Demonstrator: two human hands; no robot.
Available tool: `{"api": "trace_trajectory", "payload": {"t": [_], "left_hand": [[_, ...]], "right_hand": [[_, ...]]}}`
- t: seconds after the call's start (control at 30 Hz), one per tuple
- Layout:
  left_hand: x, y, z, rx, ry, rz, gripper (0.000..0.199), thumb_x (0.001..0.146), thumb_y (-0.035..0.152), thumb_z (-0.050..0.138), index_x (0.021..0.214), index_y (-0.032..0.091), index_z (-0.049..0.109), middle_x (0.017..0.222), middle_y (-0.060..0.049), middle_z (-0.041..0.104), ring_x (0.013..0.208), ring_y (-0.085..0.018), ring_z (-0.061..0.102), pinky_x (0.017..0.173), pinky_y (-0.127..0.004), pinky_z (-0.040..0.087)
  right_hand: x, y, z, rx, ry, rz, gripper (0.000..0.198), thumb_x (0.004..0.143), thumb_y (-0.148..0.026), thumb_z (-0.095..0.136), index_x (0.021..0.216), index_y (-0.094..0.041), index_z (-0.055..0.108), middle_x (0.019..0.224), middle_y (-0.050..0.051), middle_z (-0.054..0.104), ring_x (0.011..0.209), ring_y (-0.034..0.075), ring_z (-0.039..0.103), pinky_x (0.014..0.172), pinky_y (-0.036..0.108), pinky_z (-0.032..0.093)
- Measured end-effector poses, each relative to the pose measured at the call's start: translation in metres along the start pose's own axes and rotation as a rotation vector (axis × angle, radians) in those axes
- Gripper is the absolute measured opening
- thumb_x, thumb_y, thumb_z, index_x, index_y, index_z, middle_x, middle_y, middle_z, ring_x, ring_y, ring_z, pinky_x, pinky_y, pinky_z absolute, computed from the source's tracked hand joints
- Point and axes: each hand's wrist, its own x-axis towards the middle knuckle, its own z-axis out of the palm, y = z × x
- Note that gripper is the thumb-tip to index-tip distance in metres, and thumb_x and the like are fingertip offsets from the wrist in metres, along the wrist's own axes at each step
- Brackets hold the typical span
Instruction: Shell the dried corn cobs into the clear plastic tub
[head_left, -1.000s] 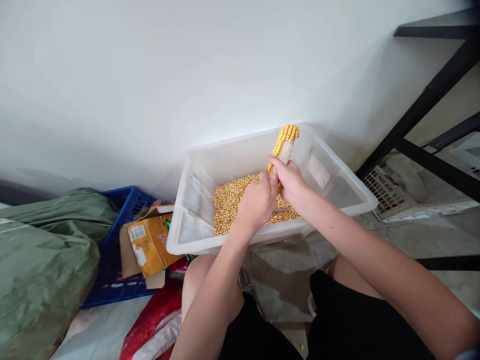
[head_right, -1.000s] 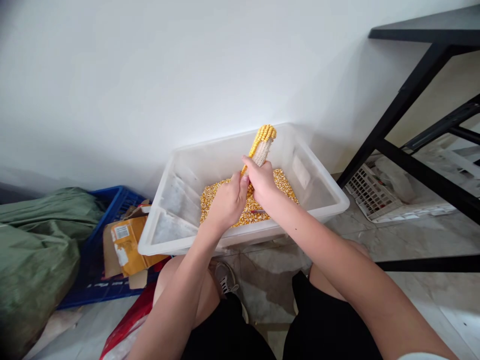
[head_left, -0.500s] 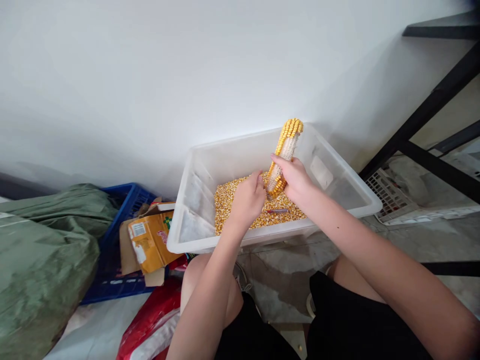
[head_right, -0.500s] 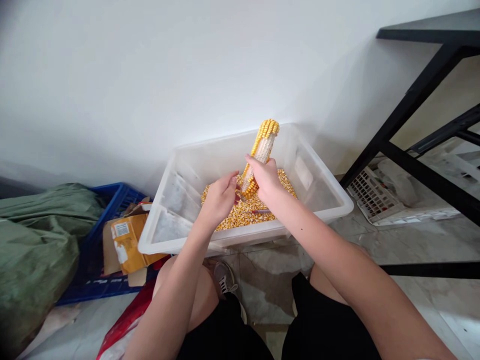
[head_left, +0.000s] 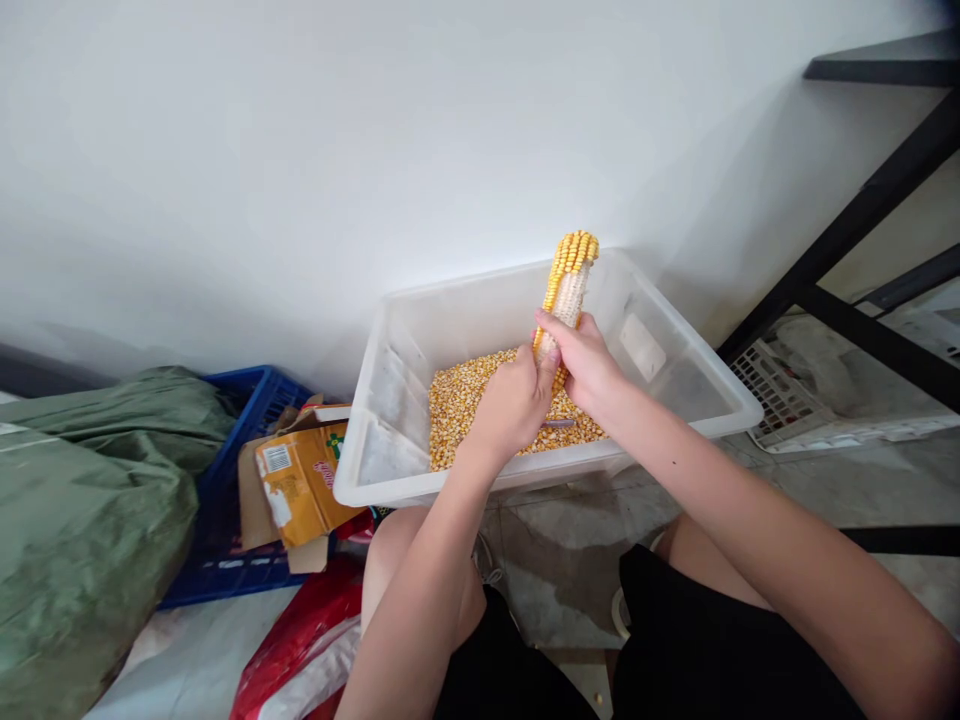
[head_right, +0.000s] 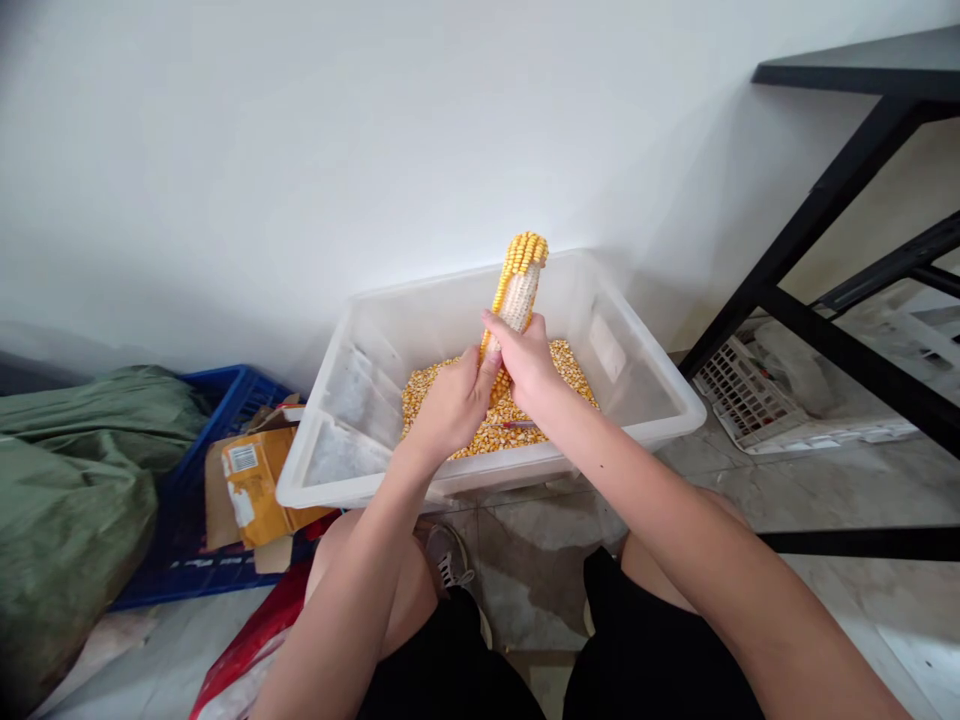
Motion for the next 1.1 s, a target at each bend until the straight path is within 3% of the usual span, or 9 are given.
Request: {"api": "trace_trajectory", "payload": {"t": [0.27, 0.37, 0.43, 0.53, 0.67, 1.1], "left_hand": [[-0.0002, -0.0025, -0.0036, -0.133, -0.024, -0.036, 0.046, 0.103, 0.042, 0.022, 0.087, 0.018, 0.057, 0.078, -0.008, 0.068, 0.070, -0.021, 0.066, 0.066, -0.030, 0.043], [0.0004, -0.0070, -0.0047, -0.158, 0.024, -0.072, 0.041, 0.102, 0.034, 0.027, 0.110, 0.016, 0.064, 0.086, -0.009, 0.072, 0.078, -0.022, 0.069, 0.073, -0.031, 0.046], [-0.0002, -0.0081, -0.0048, -0.122, 0.099, -0.088, 0.043, 0.102, 0.032, 0.030, 0.128, 0.014, 0.059, 0.097, -0.011, 0.074, 0.088, -0.024, 0.070, 0.080, -0.033, 0.047], [-0.0026, -0.0057, -0.0044, -0.117, 0.103, -0.068, 0.050, 0.101, 0.045, 0.033, 0.135, 0.016, 0.055, 0.103, -0.011, 0.074, 0.091, -0.025, 0.069, 0.080, -0.034, 0.047], [-0.0054, -0.0018, -0.0026, -0.087, 0.000, -0.051, 0.058, 0.096, 0.059, 0.037, 0.135, 0.018, 0.050, 0.095, -0.010, 0.073, 0.078, -0.024, 0.067, 0.068, -0.032, 0.044], [-0.0050, -0.0052, -0.0020, -0.051, -0.051, 0.005, 0.044, 0.102, 0.052, 0.024, 0.111, 0.017, 0.051, 0.087, -0.009, 0.069, 0.073, -0.022, 0.065, 0.066, -0.031, 0.041]], "right_hand": [[-0.0002, -0.0024, -0.0018, -0.045, -0.027, 0.075, 0.042, 0.065, -0.034, 0.081, 0.089, -0.026, 0.048, 0.074, -0.004, 0.060, 0.067, 0.016, 0.062, 0.057, 0.029, 0.051], [0.0019, -0.0016, -0.0043, -0.051, -0.033, 0.053, 0.044, 0.064, -0.032, 0.082, 0.092, -0.027, 0.048, 0.078, -0.004, 0.062, 0.071, 0.017, 0.063, 0.060, 0.031, 0.053], [0.0025, -0.0017, -0.0056, -0.043, -0.044, 0.028, 0.043, 0.063, -0.030, 0.081, 0.092, -0.027, 0.050, 0.081, -0.004, 0.062, 0.074, 0.016, 0.063, 0.062, 0.030, 0.053], [0.0018, -0.0031, -0.0064, -0.033, -0.051, 0.012, 0.040, 0.063, -0.028, 0.080, 0.092, -0.026, 0.052, 0.084, -0.003, 0.063, 0.076, 0.016, 0.063, 0.064, 0.029, 0.053], [0.0008, -0.0044, -0.0057, -0.023, -0.066, 0.051, 0.035, 0.066, -0.026, 0.076, 0.093, -0.026, 0.054, 0.083, -0.003, 0.064, 0.076, 0.017, 0.064, 0.063, 0.030, 0.054], [-0.0001, -0.0037, -0.0048, -0.033, -0.070, 0.028, 0.036, 0.064, -0.023, 0.075, 0.094, -0.026, 0.054, 0.085, -0.004, 0.065, 0.080, 0.016, 0.063, 0.068, 0.028, 0.053]]}}
